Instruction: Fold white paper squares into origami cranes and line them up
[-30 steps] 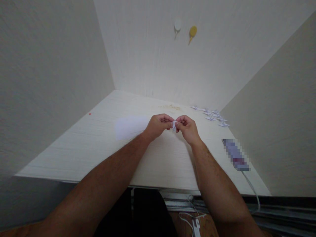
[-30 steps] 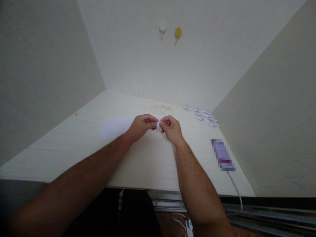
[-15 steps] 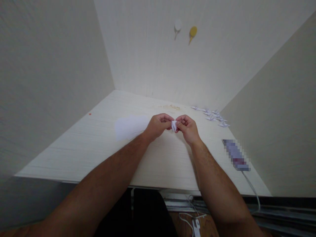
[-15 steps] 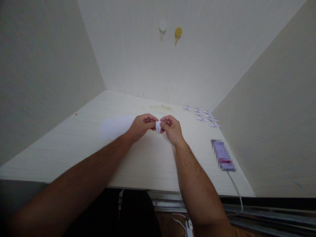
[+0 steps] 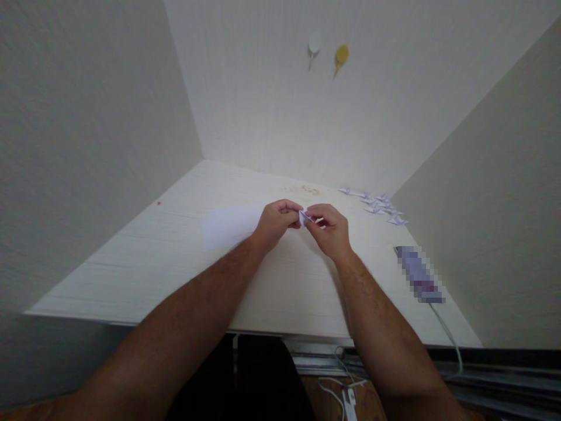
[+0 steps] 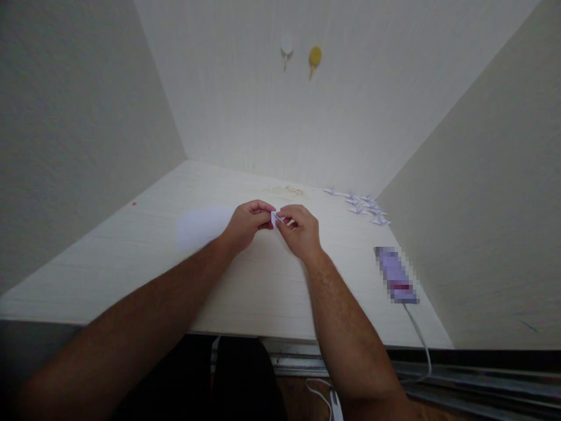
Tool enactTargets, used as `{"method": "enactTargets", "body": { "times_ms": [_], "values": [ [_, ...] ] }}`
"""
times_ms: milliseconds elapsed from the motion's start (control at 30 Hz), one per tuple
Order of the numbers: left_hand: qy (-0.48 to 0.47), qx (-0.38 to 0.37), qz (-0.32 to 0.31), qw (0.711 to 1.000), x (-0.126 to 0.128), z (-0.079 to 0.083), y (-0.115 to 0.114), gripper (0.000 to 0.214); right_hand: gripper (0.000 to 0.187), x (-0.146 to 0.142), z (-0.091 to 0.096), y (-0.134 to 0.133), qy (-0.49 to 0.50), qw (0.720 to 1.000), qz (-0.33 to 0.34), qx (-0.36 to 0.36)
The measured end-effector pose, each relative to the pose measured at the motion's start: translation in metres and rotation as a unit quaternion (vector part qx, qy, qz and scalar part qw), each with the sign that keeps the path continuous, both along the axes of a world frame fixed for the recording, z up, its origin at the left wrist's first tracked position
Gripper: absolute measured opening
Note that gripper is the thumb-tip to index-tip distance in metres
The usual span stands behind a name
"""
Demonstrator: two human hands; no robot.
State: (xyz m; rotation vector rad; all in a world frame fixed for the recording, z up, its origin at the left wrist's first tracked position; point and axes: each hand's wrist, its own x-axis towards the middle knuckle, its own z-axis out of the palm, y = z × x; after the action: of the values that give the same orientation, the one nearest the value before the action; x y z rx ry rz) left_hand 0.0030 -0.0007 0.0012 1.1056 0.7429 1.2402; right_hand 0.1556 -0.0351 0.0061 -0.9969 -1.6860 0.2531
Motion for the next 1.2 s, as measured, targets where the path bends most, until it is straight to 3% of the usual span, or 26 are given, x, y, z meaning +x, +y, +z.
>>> {"method": "enactTargets", "body": {
  "times_ms": [200,533,967,1200],
  "values": [
    [0.031,0.037,0.042,0.998,0.002,0.006,-0.006,0.018,0.006,-0.002,-0.001,0.000,-0.025,0.997,-0.039,0.060],
    [0.094,0.114,0.122,0.981,0.006,-0.004,-0.004,0.014,0.009,-0.008,-0.002,-0.003,0.019,0.999,-0.046,-0.002],
    [0.060,0.080,0.110,0.989,0.008,0.003,-0.009,0.014,0.007,-0.009,-0.003,-0.003,0.036,0.999,-0.026,0.020],
    [0.030,0.050,0.107,0.993,0.009,0.005,-0.011,0.016,0.008,-0.008,-0.002,-0.003,0.029,0.999,-0.024,-0.008]
  ]
}}
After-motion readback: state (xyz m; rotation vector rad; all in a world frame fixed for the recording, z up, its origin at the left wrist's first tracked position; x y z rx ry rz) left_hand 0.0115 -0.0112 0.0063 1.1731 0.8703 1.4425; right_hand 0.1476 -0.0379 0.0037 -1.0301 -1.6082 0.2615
